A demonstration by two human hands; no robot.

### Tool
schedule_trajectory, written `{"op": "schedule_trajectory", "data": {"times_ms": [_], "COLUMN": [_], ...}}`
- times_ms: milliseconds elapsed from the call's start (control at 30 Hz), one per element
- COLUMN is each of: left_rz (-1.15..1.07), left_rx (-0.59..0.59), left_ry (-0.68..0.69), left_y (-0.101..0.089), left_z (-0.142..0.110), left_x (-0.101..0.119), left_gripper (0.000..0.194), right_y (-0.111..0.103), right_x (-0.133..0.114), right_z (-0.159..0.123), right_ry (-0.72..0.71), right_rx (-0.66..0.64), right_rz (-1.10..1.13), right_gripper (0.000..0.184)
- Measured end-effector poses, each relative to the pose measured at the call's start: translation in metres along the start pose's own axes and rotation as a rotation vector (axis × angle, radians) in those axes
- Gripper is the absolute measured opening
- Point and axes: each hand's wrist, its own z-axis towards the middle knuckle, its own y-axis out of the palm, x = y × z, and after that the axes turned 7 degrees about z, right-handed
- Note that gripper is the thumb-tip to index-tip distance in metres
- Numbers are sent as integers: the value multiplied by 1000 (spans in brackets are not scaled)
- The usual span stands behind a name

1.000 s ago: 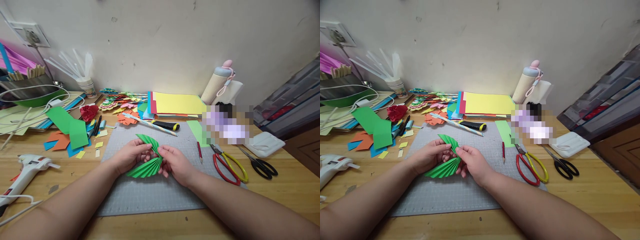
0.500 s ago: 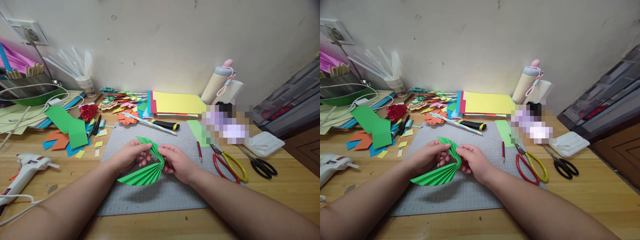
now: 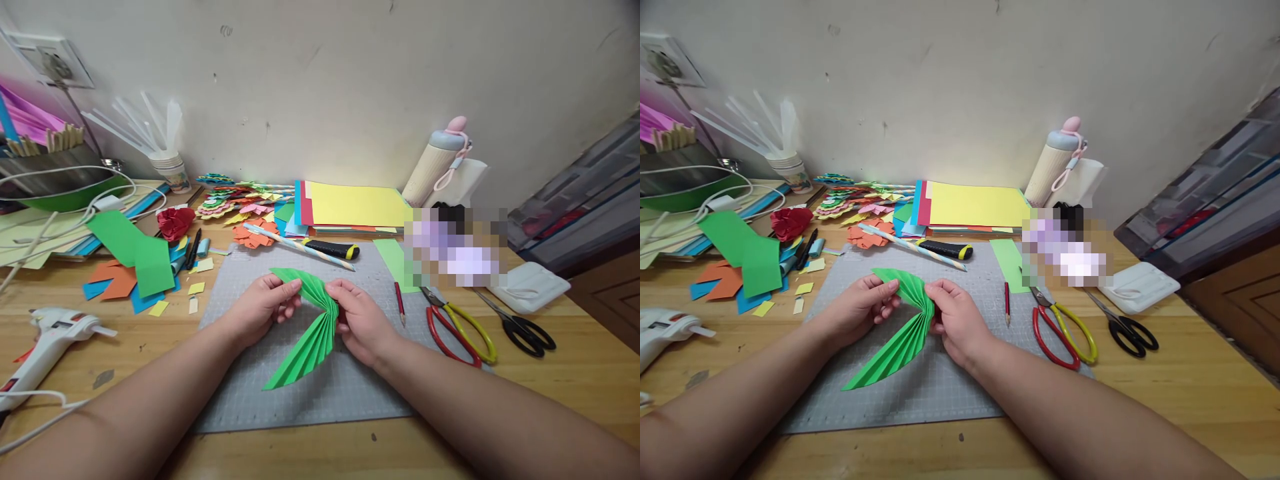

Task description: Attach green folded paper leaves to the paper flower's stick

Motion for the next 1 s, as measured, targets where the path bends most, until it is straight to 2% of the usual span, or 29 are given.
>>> {"op": "schedule_trajectory", "data": {"times_ms": [67,167,267,333,400,500,733,833,900,1000], "left_rz": [6,12,12,32,55,37,-143,-200,-211,-159], "left_rx": [-23,-91,-165,-223,-258,-247,-210,-233,-213,-152], "left_ry": [-2,-40,-94,-121,-131,-134,-93,-104,-86,-19], "left_y": [-1,-3,-4,-5,-6,-7,-3,-1,-1,-1], "left_z": [0,0,-2,-4,-4,-2,-3,-2,-1,1], "left_x": [0,0,1,1,1,2,4,3,2,-2], "left_gripper": [28,29,28,26,24,22,19,21,20,18], "right_y": [-1,-4,-5,-5,-4,-3,-2,-2,-3,-5], "right_x": [-1,-3,-4,-4,-3,-2,1,3,3,2], "right_z": [0,0,-1,-2,-2,-1,-4,-3,0,4], "right_ry": [56,168,196,193,178,143,93,99,78,6], "right_rx": [-48,-203,-340,-376,-377,-353,-366,-368,-319,-157], "right_rz": [0,-25,-100,-164,-194,-148,4,48,91,189], "right_gripper": [27,24,29,28,24,21,19,18,17,13]}}
